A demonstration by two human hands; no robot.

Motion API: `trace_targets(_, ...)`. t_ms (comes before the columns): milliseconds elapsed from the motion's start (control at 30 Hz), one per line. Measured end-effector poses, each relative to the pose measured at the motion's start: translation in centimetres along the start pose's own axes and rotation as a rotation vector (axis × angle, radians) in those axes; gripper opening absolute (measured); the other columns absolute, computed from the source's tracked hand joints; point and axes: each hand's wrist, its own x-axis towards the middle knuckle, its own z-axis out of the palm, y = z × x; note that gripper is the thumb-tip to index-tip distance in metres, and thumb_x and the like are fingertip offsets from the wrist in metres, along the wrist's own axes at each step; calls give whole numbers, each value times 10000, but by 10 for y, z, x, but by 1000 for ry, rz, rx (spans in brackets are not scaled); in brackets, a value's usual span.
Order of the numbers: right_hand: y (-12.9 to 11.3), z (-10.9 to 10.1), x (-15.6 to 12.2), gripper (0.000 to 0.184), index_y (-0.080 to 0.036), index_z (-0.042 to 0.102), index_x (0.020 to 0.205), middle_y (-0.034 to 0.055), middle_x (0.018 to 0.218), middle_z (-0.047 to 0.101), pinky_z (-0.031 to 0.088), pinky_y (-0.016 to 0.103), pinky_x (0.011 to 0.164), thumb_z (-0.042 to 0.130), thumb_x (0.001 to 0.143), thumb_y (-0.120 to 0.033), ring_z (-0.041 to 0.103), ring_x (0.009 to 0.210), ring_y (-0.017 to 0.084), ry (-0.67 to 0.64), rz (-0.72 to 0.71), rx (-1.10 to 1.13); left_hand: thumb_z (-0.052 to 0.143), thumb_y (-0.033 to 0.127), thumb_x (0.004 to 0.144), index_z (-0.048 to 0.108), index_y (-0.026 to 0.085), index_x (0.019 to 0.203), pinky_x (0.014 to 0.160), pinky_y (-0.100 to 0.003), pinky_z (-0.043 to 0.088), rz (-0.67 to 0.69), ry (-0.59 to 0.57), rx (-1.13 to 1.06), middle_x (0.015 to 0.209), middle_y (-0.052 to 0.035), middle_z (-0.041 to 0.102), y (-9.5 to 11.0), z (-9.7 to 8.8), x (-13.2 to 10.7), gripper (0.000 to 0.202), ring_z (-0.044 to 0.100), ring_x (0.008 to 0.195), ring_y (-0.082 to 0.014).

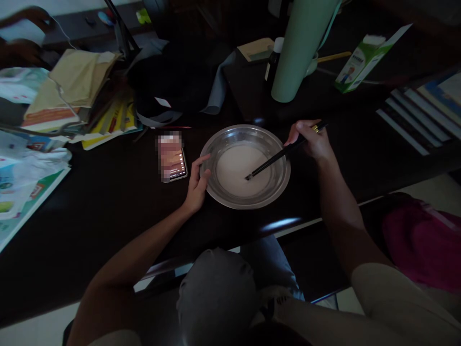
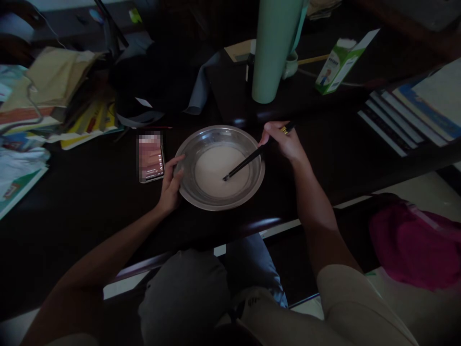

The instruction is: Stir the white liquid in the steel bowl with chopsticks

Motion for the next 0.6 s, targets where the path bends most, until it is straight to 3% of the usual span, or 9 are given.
trace_targets(167, 0, 5, -1, 419, -251, 735, 658, 18, 646, 710, 542, 351, 656, 672, 816, -634, 674, 639, 175, -161, 34, -59, 535, 551, 963, 550, 307, 1336, 1167, -468, 372, -6, 0, -1, 1383, -58, 550, 1, 0, 0, 446, 518, 1297, -250)
trace_targets(333, 0, 2, 1, 469, -256, 682, 587, 28, 580, 660, 570, 390, 656, 653, 812, -666, 689, 654, 209, 10, 10, -59, 534, 547, 963, 552, 301, 1332, 1177, -465, 363, -6, 9, 9, 1388, -63, 546, 0, 1, 0, 444, 509, 1308, -254)
trace_targets(400, 0, 2, 0, 496, -256, 662, 553, 35, 553, 649, 576, 405, 647, 648, 802, -685, 695, 650, 225, 21, 20, -46, 536, 542, 962, 551, 303, 1332, 1180, -464, 360, -3, 7, 2, 1382, -61, 546, -1, 1, 0, 441, 507, 1310, -253)
trace_targets(533, -2, 4, -1, 468, -250, 721, 617, 28, 627, 710, 575, 376, 681, 665, 791, -682, 698, 658, 199, -144, 26, -59, 542, 545, 959, 553, 299, 1330, 1173, -469, 372, -17, 5, -11, 1375, -66, 553, 2, 1, 0, 445, 518, 1296, -251)
trace_targets(600, -3, 5, -1, 444, -250, 742, 657, 21, 672, 730, 569, 360, 708, 677, 788, -669, 707, 691, 189, -160, 18, -73, 544, 549, 957, 557, 294, 1325, 1168, -471, 380, -20, 11, -7, 1374, -69, 555, 3, 1, 0, 449, 520, 1292, -253)
